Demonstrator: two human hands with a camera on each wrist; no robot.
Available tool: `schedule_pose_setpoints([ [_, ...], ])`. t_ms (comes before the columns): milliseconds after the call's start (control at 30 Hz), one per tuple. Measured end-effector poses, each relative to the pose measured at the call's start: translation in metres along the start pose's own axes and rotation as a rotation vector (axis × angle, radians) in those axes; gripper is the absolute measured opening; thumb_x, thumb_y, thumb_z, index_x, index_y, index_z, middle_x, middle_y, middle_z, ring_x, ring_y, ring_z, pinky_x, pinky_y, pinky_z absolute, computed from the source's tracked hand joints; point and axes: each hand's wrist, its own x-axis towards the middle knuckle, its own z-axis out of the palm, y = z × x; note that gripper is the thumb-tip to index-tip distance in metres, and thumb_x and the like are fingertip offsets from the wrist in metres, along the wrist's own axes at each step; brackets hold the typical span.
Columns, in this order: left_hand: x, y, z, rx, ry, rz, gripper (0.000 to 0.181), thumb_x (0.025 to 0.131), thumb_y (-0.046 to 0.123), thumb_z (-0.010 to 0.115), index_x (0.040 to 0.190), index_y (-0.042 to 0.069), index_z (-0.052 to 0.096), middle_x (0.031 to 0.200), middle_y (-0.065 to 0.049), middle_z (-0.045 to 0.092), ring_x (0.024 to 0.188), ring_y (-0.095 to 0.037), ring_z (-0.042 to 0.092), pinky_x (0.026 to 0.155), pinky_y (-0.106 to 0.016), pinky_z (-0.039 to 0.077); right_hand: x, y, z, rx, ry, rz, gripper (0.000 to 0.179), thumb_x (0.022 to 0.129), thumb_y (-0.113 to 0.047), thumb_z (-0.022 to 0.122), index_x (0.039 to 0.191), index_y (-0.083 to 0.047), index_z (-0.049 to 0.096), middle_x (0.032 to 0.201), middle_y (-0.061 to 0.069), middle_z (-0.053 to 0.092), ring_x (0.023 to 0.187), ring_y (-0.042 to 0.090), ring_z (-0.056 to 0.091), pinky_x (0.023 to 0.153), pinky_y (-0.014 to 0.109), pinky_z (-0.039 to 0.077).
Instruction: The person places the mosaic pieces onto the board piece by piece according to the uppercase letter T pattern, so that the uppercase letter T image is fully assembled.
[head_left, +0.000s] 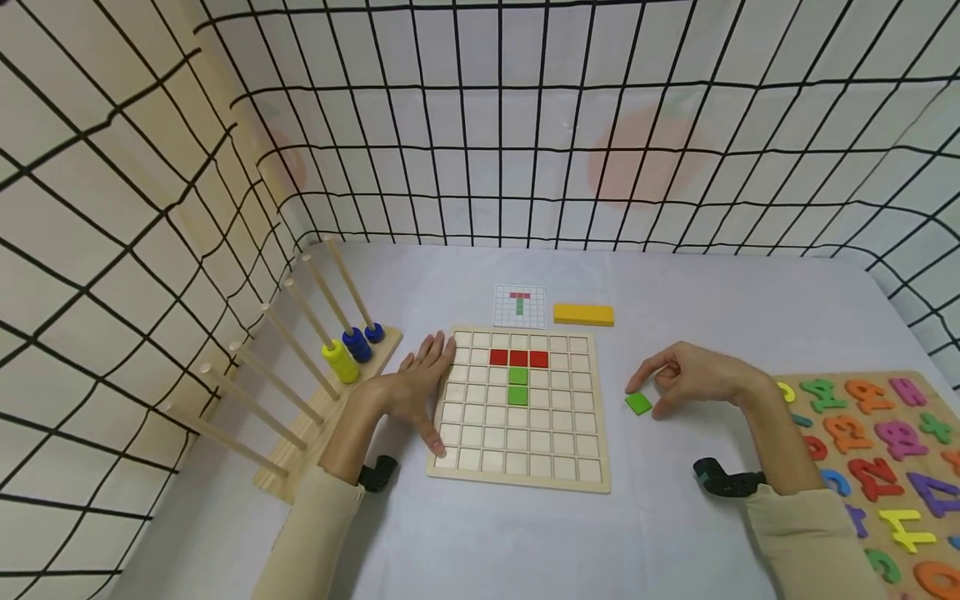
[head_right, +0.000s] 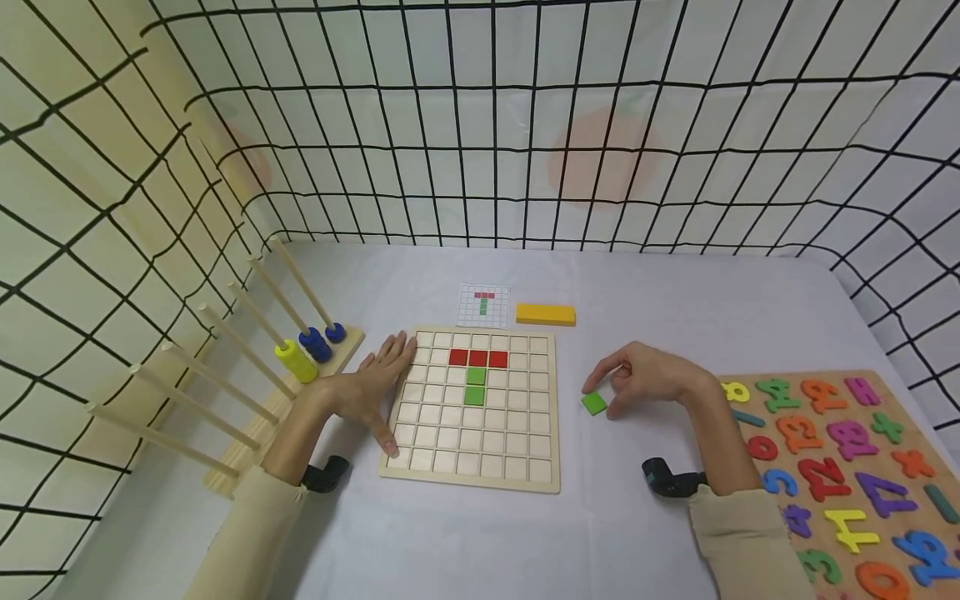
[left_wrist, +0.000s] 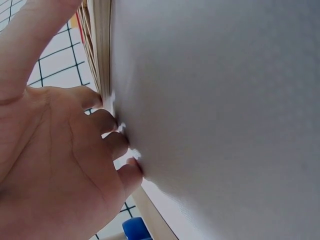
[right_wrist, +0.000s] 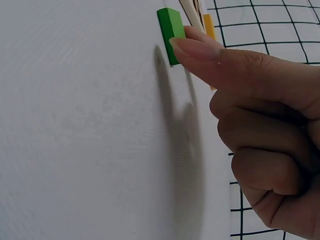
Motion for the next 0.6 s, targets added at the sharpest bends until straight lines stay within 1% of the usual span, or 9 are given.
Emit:
schedule_pose_setpoints([
  [133,0.0004,-0.0004,-0.0001,-0.002,-0.001,0.000,0.160,0.061,0.043,0.100,0.163,0.005,-0.017,0.169,-0.018,-0.028,0.159,-0.035,-0.024,0.132,-0.055,-0.003,0.0007,0.0013,0.0012,0.036,-0.001,-0.001,0.042,0.073,-0.004,0.087,0.113,0.000,0.074,0.061,-0.003,0.034,0.055,0.008,0.032,0.061,0.026,0.031],
  [233,0.0002,-0.0007,0.0004,-0.007,0.000,0.000,0.160,0.061,0.043,0.100,0.164,0.006,-0.017,0.169,-0.018,-0.029,0.159,-0.035,-0.024,0.132,-0.055,-0.003,0.0023,0.0021,0.0019,0.052,0.002,0.011,0.042,0.074,-0.002,0.086,0.113,0.001,0.073,0.061,-0.003,0.034,0.055,0.009,0.032,0.062,0.026,0.032],
  [600,-0.0006,0.0005,-0.0001,-0.009,0.008,0.001,0.160,0.060,0.042,0.100,0.164,0.005,-0.015,0.170,-0.019,-0.027,0.159,-0.036,-0.023,0.132,-0.055,-0.003,0.0066,0.0048,0.0045,0.067,-0.011,-0.003,0.039,0.074,-0.002,0.086,0.110,0.002,0.072,0.061,-0.004,0.035,0.056,0.008,0.033,0.057,0.024,0.030],
])
